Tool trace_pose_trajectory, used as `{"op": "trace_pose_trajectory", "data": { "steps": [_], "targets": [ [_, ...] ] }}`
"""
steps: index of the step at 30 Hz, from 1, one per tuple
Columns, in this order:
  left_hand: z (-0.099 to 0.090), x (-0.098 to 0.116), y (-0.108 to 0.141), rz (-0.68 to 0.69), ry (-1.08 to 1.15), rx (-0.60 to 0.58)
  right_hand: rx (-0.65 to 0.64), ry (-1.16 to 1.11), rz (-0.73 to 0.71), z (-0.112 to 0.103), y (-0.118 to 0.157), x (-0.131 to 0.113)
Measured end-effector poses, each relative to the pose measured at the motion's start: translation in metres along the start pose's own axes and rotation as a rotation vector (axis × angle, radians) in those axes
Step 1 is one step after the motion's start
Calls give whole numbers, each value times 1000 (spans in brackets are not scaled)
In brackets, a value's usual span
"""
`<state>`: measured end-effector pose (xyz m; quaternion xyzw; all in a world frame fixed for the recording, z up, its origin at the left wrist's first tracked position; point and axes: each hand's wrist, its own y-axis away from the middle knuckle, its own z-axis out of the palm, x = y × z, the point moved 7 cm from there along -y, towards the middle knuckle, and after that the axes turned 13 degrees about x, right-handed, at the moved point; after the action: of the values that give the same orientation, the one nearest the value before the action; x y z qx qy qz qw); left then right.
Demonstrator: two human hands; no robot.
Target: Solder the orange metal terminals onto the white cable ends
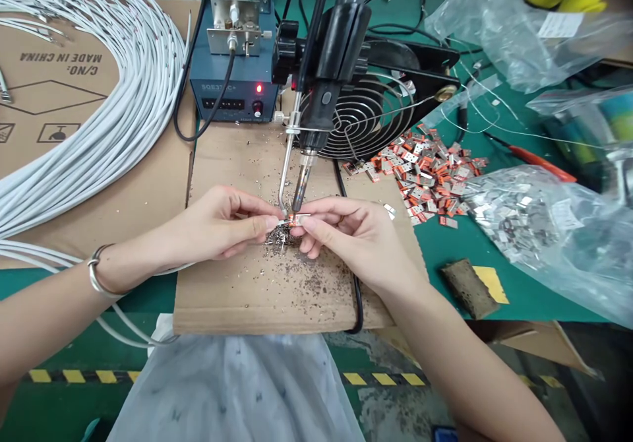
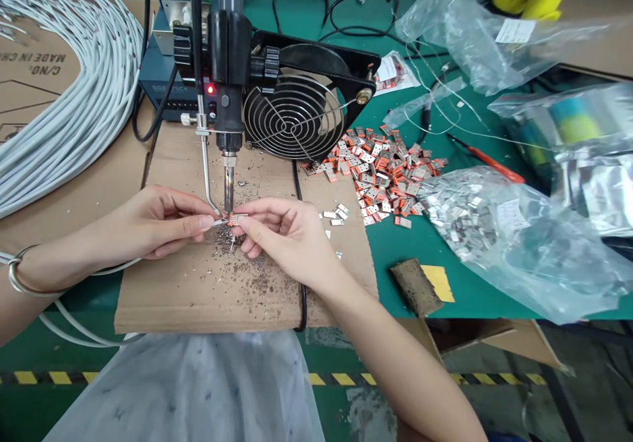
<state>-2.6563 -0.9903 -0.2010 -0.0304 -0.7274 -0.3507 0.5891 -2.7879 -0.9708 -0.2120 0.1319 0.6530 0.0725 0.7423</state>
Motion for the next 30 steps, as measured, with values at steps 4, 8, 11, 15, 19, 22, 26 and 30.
{"op": "trace_pose_trajectory", "data": {
  "steps": [4, 8, 11, 15, 19, 22, 26, 30],
  "targets": [
    [-1, -1, 0, -2, 15, 0, 14, 16, 11, -1, 1, 0],
    [-1, -1, 2, -17, 43, -9, 18, 23, 13, -1, 3, -1],
    [-1, 0, 3, -13, 34, -10, 26, 23, 11, -1, 4, -1],
    [-1, 1, 2, -19, 15, -7, 23, 8, 16, -1, 5, -1],
    [-1, 0, 2, -21, 11, 6, 22, 17, 16, -1, 5, -2],
    [-2, -1, 3, -27, 10, 8, 23, 23, 18, -2, 5, -2],
    [-2, -3, 3, -49, 30, -4, 4, -4, 29, -1, 4, 0],
    [-1, -4, 3, -76, 43, -17, -11, -35, 31, 0, 5, -1]
  ]
}}
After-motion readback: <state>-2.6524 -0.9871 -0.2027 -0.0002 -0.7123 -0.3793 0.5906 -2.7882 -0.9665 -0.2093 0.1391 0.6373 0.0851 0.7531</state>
